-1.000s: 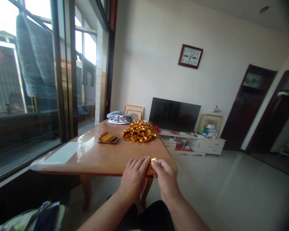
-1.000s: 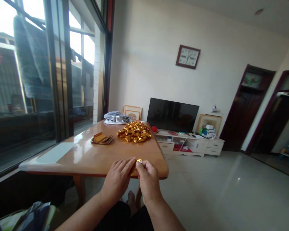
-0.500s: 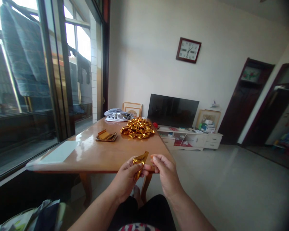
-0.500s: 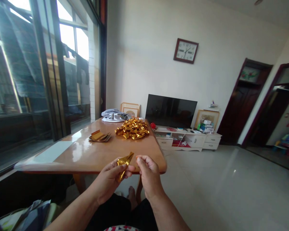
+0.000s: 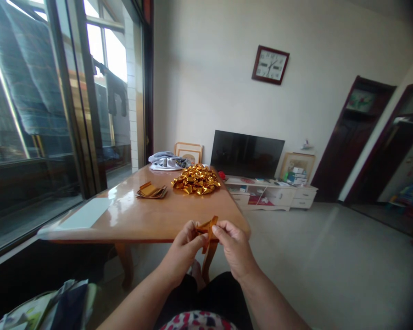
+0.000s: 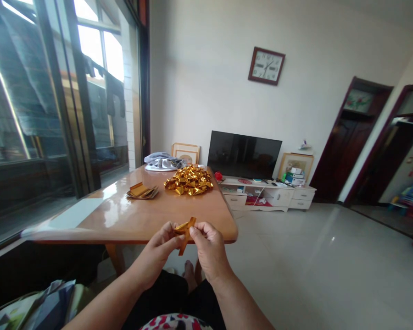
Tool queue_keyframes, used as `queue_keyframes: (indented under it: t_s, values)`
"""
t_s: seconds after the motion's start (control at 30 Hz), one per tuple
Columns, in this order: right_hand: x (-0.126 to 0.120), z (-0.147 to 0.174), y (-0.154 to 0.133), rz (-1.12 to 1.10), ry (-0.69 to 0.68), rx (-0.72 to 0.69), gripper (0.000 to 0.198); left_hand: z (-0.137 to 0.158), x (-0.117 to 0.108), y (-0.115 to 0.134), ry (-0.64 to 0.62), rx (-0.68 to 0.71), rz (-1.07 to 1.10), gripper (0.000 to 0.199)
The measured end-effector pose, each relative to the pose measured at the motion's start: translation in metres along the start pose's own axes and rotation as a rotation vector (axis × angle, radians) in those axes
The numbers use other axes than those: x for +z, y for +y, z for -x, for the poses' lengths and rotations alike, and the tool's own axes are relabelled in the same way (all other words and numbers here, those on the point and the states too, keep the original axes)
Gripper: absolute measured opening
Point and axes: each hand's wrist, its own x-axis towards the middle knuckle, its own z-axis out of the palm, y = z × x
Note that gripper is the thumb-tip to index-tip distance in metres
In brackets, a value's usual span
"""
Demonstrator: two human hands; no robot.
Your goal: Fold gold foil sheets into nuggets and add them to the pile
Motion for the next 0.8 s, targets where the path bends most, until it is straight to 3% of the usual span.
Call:
queue_keyframes:
  t_s: [0.13, 0.3, 0.43, 0.8]
  values:
    - [0.0, 0.002, -0.003, -0.016, 0.007, 0.034, 0.028, -0.002, -0.006, 0.005, 0.06, 0.039, -0.046, 0.022]
    - [0.005, 0.004, -0.006, -0.048, 0.069, 0.098, 0.028, -0.001, -0.008, -0.002, 0.041, 0.018, 0.001, 0.024]
    - [0.004, 0.003, -0.006, -0.026, 0.06, 0.073, 0.029, 0.0, -0.006, -0.004, 0.069, 0.002, -0.005, 0.024]
    - [0.005, 0.012, -0.008, 0.295, -0.089, -0.039, 0.029, -0.003, -0.004, 0.008, 0.06, -0.027, 0.002, 0.028]
